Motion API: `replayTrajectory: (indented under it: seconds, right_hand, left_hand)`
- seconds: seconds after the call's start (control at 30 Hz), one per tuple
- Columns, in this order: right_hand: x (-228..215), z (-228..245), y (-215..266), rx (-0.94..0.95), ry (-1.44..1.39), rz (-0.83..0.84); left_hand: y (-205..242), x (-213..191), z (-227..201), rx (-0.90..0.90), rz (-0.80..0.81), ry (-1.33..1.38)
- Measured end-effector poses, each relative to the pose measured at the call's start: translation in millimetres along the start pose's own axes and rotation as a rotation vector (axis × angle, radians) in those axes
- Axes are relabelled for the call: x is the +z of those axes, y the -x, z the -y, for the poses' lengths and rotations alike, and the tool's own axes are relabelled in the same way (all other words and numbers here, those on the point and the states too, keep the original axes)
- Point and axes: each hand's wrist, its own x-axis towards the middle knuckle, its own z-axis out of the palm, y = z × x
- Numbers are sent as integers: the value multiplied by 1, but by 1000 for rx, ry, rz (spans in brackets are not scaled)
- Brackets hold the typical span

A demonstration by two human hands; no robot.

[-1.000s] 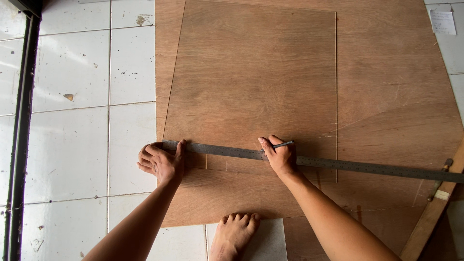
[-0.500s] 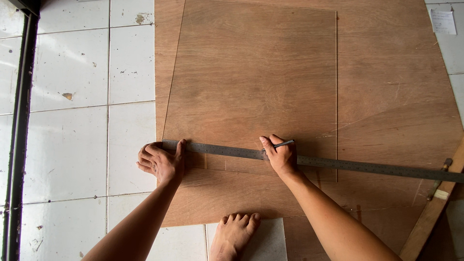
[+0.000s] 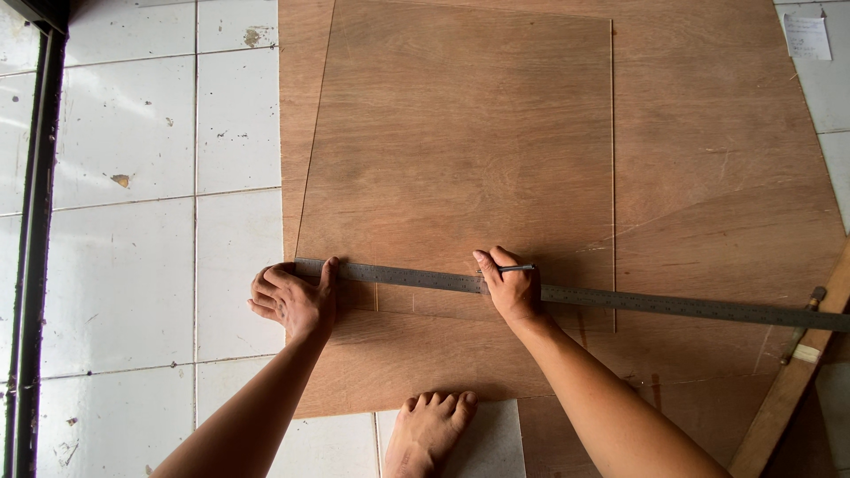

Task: The person marks a glass sheet with a pencil and ruler, scores the glass using a glass cutter guided by the ruler, and snaps the glass along the scored lines by hand.

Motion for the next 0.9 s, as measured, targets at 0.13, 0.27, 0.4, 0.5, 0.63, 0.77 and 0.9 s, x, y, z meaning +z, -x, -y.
replayTrajectory:
  seconds: [0.13,0.27,0.4,0.5,0.63,0.77,0.9]
  right_hand:
    - [0,1,-1,-38,24,-6]
    - [0,5,-1,-62,-16,-27]
    - [2,1,2,-64,5,-30]
    - [2,2,1,-74,14,-35]
    - [1,3,1,-100,-5,-67]
    - [4,2,2,-75,65,-34]
    - [4,3,2,-70,42,-56]
  left_hand:
    - [6,-11,-11,-15,29,13]
    - [4,-7,-8,-22,25,6]
    - [0,0,0,7,-12,-8]
    - [-7,14,12,8,-17,-12]
    - [-5,11,10,14,-13,-3]
    - [-13,27,26,51,-61,-33]
    - [-9,20,19,43,-34,-9]
